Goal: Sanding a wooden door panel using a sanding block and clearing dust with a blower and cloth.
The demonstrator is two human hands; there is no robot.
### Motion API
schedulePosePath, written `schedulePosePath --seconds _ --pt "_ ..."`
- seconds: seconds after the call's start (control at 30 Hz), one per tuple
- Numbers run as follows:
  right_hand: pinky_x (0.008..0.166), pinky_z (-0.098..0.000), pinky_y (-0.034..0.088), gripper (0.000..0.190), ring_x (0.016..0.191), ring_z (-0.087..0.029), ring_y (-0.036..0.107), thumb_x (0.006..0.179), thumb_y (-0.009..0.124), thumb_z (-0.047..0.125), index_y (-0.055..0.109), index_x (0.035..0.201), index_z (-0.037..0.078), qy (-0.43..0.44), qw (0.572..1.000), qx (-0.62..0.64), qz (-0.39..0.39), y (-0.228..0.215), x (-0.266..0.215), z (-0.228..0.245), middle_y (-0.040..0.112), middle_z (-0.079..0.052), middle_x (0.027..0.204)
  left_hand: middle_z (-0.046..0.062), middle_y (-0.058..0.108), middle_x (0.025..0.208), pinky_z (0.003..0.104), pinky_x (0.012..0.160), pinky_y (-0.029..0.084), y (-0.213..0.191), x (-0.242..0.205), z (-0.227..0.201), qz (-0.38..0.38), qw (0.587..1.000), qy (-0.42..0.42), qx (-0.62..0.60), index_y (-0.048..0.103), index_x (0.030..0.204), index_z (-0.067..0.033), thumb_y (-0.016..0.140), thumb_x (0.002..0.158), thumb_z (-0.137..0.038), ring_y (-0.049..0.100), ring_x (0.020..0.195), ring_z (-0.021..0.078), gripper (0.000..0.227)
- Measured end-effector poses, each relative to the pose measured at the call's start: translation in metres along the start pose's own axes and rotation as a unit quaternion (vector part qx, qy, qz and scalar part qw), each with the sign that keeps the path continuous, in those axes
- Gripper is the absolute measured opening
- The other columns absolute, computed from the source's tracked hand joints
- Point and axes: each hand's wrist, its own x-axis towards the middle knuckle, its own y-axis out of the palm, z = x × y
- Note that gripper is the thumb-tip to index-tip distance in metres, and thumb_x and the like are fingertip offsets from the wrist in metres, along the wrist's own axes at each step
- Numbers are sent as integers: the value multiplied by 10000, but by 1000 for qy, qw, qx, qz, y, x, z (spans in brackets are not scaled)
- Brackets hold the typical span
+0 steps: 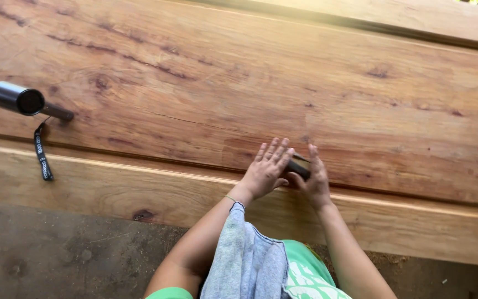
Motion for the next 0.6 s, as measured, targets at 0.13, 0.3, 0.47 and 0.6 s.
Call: schedulePosePath --seconds 0.13,0.3,0.47,0.6 --pt "1180 -507 344 952 1415 -453 420 790 811 195 331 1585 -12 11 998 14 -56 -14 14 16 427 -292 1544 87 202 1709 594 1270 83 40 15 -6 80 996 37 20 234 1630 -195 799 800 -529 150 1575 369 1058" --pt "1206 -524 258 812 1482 -436 306 970 728 224 296 1603 -45 1 961 -214 -176 -74 -18 -68 305 -286 1620 62 568 1300 520 1128 327 61 6 5 2 1000 -3 6 507 1440 -190 733 833 -513 542 1234 287 724" --pt "1258 -520 120 774 1544 -420 123 1048 387 396 114 1579 -96 418 871 -252 -54 -151 -68 -44 137 -307 1668 5 599 902 249 623 556 -59 -34 122 -277 940 -194 34 585 1070 -126 581 953 -108 555 723 92 118" --pt "1166 -643 132 705 1480 -480 245 1081 326 477 294 1594 -6 398 853 -338 -13 -144 -92 -83 394 -229 1619 203 563 1275 522 938 376 -49 -77 210 -91 846 -495 174 500 1386 -86 579 1020 -508 537 1120 365 565"
